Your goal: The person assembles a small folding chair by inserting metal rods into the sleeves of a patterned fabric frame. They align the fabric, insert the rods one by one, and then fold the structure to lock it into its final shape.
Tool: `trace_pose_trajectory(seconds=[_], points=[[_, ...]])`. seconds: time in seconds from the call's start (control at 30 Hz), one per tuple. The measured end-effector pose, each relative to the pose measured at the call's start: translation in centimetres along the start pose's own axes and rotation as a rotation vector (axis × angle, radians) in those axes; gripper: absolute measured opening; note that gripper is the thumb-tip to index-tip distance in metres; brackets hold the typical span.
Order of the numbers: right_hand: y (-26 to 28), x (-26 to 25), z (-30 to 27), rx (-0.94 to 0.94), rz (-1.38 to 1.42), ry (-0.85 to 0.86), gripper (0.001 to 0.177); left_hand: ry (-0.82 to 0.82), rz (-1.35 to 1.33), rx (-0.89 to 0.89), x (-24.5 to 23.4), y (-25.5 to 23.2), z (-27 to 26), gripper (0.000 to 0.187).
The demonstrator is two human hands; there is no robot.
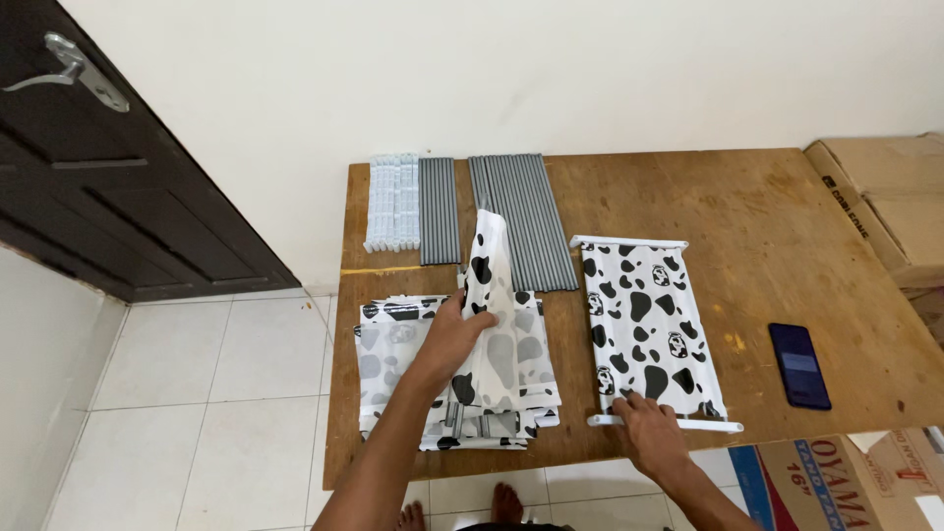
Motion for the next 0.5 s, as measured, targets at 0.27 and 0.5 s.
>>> trace_pose_trajectory(seconds=[0.27, 0.5], points=[[7.8, -7.8, 2.2, -0.195, 0.164, -0.206, 0.026, -0.079, 0.068, 0.077, -4.4, 1.2, -0.7, 0.051], [16.1, -11.8, 5.3, -0.27, 0.31, -0.241, 0.025, -0.229, 0.18, -0.01, -10.8, 6.6, -1.1, 0.048]])
Point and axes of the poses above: each hand's wrist, its own z-axis towards the middle knuckle, its own x-axis out of the palm, y = z × x, the point moved 10 cm from there along z, towards the middle knuckle, and after that the axes turned 10 degrees about z, right-handed, at the moved point
